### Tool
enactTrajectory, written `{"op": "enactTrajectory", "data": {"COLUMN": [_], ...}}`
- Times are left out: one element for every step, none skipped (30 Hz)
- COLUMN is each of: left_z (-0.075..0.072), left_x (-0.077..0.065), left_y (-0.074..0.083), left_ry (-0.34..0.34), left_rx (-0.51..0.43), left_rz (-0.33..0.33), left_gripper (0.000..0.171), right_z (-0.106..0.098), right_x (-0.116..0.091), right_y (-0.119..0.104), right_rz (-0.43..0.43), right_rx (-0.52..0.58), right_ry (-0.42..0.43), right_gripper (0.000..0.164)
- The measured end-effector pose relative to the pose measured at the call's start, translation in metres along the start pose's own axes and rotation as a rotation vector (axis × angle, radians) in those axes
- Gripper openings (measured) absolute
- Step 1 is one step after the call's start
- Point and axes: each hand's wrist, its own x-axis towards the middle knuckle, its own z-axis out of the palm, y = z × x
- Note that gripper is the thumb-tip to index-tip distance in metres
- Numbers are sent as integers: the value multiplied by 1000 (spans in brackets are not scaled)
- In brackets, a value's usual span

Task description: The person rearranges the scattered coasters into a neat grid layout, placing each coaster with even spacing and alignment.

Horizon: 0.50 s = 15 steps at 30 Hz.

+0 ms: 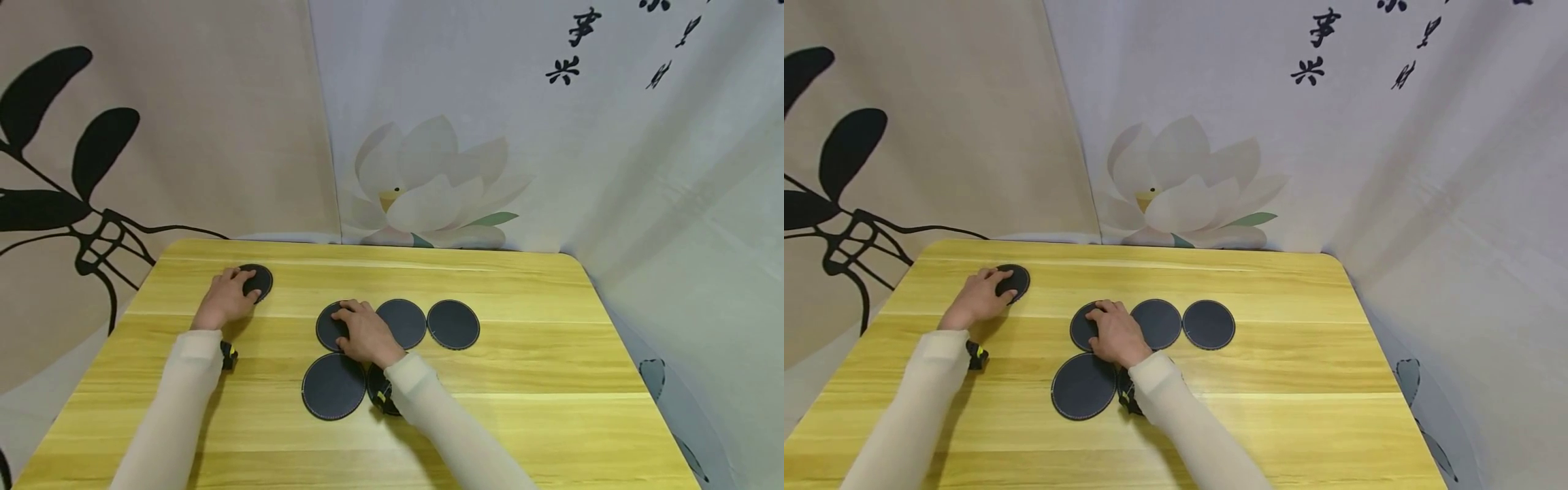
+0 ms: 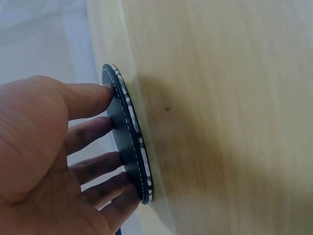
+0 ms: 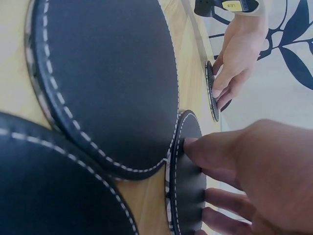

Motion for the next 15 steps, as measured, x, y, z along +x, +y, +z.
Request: {"op": "enactTrajectory", "data": {"left_z": [0, 0, 1, 1, 1, 1, 1, 1, 2, 2, 3, 3, 4, 5, 6], "left_x": [-2, -3, -4, -6, -7, -8, -9, -10, -10, -11, -12, -12, -13, -14, -15], "left_y": [1, 2, 3, 4, 6, 7, 8, 9, 10, 11, 12, 12, 13, 14, 15], "left_ry": [0, 0, 0, 0, -1, -1, 0, 0, 1, 2, 2, 5, 7, 10, 13], "left_rx": [0, 1, 3, 5, 7, 10, 10, 12, 13, 15, 17, 18, 19, 21, 22], "left_rz": [0, 1, 2, 3, 3, 4, 4, 4, 3, 2, 0, -2, -2, 0, 0], "left_gripper": [61, 61, 61, 61, 61, 61, 61, 61, 61, 61, 61, 61, 61, 60, 60], "right_z": [0, 0, 0, 0, 0, 0, -1, -1, -1, -1, -1, -1, -1, -1, -1], "right_x": [0, 0, 0, 1, 1, 1, 2, 2, 3, 3, 3, 3, 3, 2, 2], "right_y": [0, 0, 0, 0, 0, 0, 0, 1, 1, 1, 1, 1, 1, 1, 1], "right_rz": [0, 1, 2, 2, 4, 5, 5, 4, 4, 4, 4, 4, 4, 3, 4], "right_rx": [2, 4, 5, 8, 8, 7, 7, 10, 10, 9, 8, 10, 10, 12, 12], "right_ry": [-1, -4, -6, -6, -6, -5, -5, -3, -2, -2, -2, -3, -4, -5, -5], "right_gripper": [47, 47, 47, 47, 47, 47, 46, 46, 46, 46, 46, 46, 46, 46, 46]}}
